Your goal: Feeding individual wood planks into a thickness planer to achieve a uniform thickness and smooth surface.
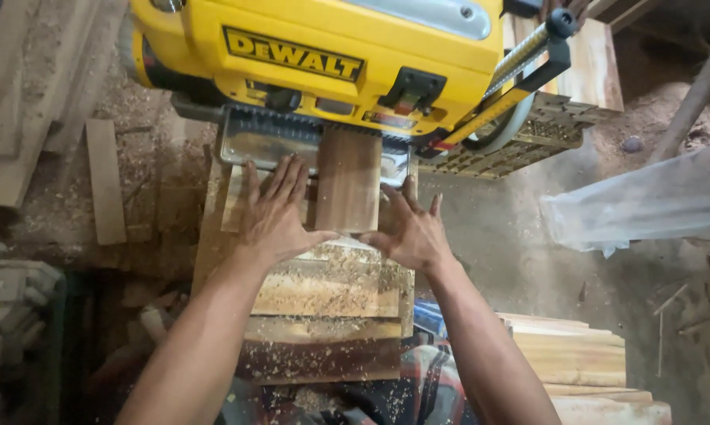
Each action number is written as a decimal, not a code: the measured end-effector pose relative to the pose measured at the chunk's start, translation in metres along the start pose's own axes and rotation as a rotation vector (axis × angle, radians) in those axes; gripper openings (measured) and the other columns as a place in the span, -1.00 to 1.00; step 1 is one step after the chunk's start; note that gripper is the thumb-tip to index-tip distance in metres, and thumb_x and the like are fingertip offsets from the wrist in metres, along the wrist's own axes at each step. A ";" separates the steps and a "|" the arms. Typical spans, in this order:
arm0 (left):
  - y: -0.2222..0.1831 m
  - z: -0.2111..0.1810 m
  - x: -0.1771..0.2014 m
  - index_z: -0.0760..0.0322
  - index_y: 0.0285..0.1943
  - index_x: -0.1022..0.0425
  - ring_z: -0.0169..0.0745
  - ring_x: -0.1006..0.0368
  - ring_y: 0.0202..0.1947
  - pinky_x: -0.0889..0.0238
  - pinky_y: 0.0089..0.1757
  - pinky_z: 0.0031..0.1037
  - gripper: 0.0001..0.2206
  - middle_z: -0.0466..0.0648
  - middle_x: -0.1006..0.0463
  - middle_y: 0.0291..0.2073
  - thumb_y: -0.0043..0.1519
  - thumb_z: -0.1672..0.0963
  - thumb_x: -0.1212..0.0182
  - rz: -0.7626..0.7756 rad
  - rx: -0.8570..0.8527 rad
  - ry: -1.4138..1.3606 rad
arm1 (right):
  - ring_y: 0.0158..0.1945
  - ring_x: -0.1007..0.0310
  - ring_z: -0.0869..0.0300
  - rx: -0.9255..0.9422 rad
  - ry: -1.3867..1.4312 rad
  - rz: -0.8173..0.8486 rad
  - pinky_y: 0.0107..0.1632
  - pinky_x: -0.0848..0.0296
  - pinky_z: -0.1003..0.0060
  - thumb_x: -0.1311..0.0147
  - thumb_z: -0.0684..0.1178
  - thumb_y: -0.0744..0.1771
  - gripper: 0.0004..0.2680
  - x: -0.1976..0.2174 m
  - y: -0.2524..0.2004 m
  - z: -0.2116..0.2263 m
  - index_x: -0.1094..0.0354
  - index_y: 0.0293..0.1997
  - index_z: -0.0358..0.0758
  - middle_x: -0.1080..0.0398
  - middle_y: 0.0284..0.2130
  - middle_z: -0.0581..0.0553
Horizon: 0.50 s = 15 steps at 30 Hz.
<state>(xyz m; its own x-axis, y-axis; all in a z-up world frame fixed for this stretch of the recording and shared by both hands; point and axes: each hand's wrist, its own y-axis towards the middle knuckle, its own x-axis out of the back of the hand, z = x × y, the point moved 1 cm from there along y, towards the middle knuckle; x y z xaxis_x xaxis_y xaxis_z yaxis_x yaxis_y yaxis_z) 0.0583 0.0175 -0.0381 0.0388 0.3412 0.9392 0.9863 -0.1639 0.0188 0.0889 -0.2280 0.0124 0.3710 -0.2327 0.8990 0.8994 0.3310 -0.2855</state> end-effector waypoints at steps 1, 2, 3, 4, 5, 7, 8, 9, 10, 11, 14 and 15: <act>0.009 -0.003 0.008 0.34 0.56 -0.07 -0.04 0.19 0.58 0.53 0.40 0.32 0.09 0.10 -0.02 0.57 -0.03 -0.36 -0.18 -0.005 -0.004 0.002 | 0.28 -0.26 -0.43 0.000 -0.001 -0.007 0.49 0.32 -0.39 0.06 0.76 0.14 -0.15 0.008 0.004 0.004 0.00 0.53 0.11 0.09 0.49 -0.43; 0.007 -0.008 0.013 0.33 0.55 -0.10 -0.03 0.16 0.58 0.53 0.39 0.31 0.08 0.10 -0.04 0.57 -0.03 -0.34 -0.21 0.025 0.013 0.084 | 0.42 -0.07 -0.31 -0.011 -0.071 0.016 0.48 0.35 -0.43 0.05 0.70 0.19 -0.21 0.011 0.000 0.008 -0.01 0.53 0.12 0.12 0.49 -0.44; 0.005 -0.014 0.018 0.32 0.55 -0.13 -0.03 0.13 0.58 0.52 0.39 0.31 0.06 0.10 -0.05 0.57 -0.03 -0.33 -0.23 0.055 0.028 0.166 | 0.55 0.12 -0.20 -0.020 -0.141 0.040 0.46 0.38 -0.47 0.04 0.64 0.23 -0.26 0.014 -0.005 0.012 -0.01 0.52 0.13 0.14 0.50 -0.45; 0.009 -0.013 0.017 0.32 0.55 -0.13 -0.03 0.13 0.58 0.52 0.39 0.31 0.06 0.10 -0.05 0.57 -0.03 -0.33 -0.23 0.047 0.026 0.169 | 0.55 0.12 -0.20 -0.018 -0.142 0.031 0.46 0.38 -0.47 0.04 0.64 0.23 -0.26 0.014 -0.004 0.014 -0.01 0.52 0.13 0.14 0.50 -0.45; 0.013 -0.013 0.016 0.28 0.56 -0.07 -0.05 0.20 0.59 0.59 0.38 0.33 0.08 0.07 0.01 0.58 -0.05 -0.35 -0.18 0.157 0.059 0.207 | 0.55 0.13 -0.19 -0.041 -0.138 0.058 0.47 0.39 -0.47 0.02 0.65 0.21 -0.26 0.014 -0.003 0.015 -0.02 0.52 0.17 0.15 0.51 -0.44; 0.021 -0.015 0.017 0.23 0.57 -0.01 -0.08 0.26 0.60 0.65 0.38 0.35 0.11 0.03 0.08 0.60 -0.07 -0.38 -0.13 0.263 0.094 0.243 | 0.55 0.14 -0.19 -0.063 -0.138 0.084 0.47 0.40 -0.47 0.00 0.65 0.20 -0.26 0.022 -0.002 0.017 -0.03 0.51 0.21 0.16 0.51 -0.43; 0.022 -0.016 0.018 0.24 0.58 -0.02 -0.06 0.25 0.60 0.68 0.36 0.36 0.11 0.04 0.06 0.59 -0.08 -0.37 -0.17 0.285 0.112 0.214 | 0.50 0.04 -0.25 -0.076 -0.033 0.095 0.47 0.33 -0.45 -0.12 0.55 0.19 -0.28 0.026 -0.004 0.019 -0.05 0.51 0.21 0.21 0.51 -0.45; 0.024 -0.018 0.017 0.25 0.58 -0.02 -0.04 0.24 0.60 0.72 0.35 0.37 0.11 0.04 0.04 0.59 -0.08 -0.35 -0.20 0.307 0.131 0.186 | 0.45 -0.05 -0.32 -0.089 0.071 0.104 0.47 0.26 -0.44 -0.24 0.44 0.19 -0.29 0.030 -0.005 0.020 -0.06 0.50 0.22 0.26 0.52 -0.47; 0.022 -0.020 0.026 0.25 0.58 -0.02 -0.04 0.24 0.60 0.72 0.35 0.37 0.11 0.04 0.04 0.59 -0.08 -0.35 -0.20 0.301 0.114 0.192 | 0.45 -0.05 -0.32 -0.100 0.075 0.089 0.47 0.26 -0.44 -0.24 0.44 0.19 -0.29 0.028 -0.002 0.011 -0.06 0.50 0.22 0.26 0.52 -0.47; 0.022 -0.023 0.034 0.27 0.58 0.00 -0.02 0.25 0.60 0.48 0.35 0.34 0.10 0.05 0.07 0.60 -0.07 -0.33 -0.23 0.320 0.129 0.142 | 0.41 -0.08 -0.39 -0.125 0.254 0.114 0.44 0.12 -0.44 -0.25 0.37 0.20 -0.36 0.027 0.002 0.001 -0.17 0.45 0.20 0.21 0.51 -0.45; 0.019 -0.016 0.027 0.30 0.57 -0.02 0.03 0.21 0.60 0.32 0.34 0.36 0.09 0.09 0.05 0.59 -0.06 -0.33 -0.22 0.318 0.105 0.131 | 0.17 -0.31 -0.33 -0.255 0.483 -0.312 0.24 -0.21 -0.27 -0.16 0.20 0.29 -0.68 0.034 0.024 -0.052 -0.42 0.11 0.01 -0.16 0.14 -0.37; 0.019 -0.011 0.019 0.30 0.56 -0.06 0.05 0.17 0.59 0.40 0.33 0.40 0.09 0.11 -0.02 0.57 -0.06 -0.35 -0.18 0.291 0.078 0.165 | -0.04 -0.53 -0.21 -0.344 0.507 -0.758 0.06 -0.42 -0.10 -0.05 0.10 0.37 -0.80 0.039 0.031 -0.075 -0.56 -0.17 -0.16 -0.48 -0.23 -0.33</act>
<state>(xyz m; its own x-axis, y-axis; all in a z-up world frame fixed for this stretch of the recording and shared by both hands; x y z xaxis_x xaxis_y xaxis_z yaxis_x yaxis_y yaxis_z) 0.0762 0.0107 -0.0162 0.3000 0.1355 0.9443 0.9473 -0.1588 -0.2782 0.1484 -0.2958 0.0140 -0.3509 -0.6664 0.6579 0.9291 -0.3353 0.1559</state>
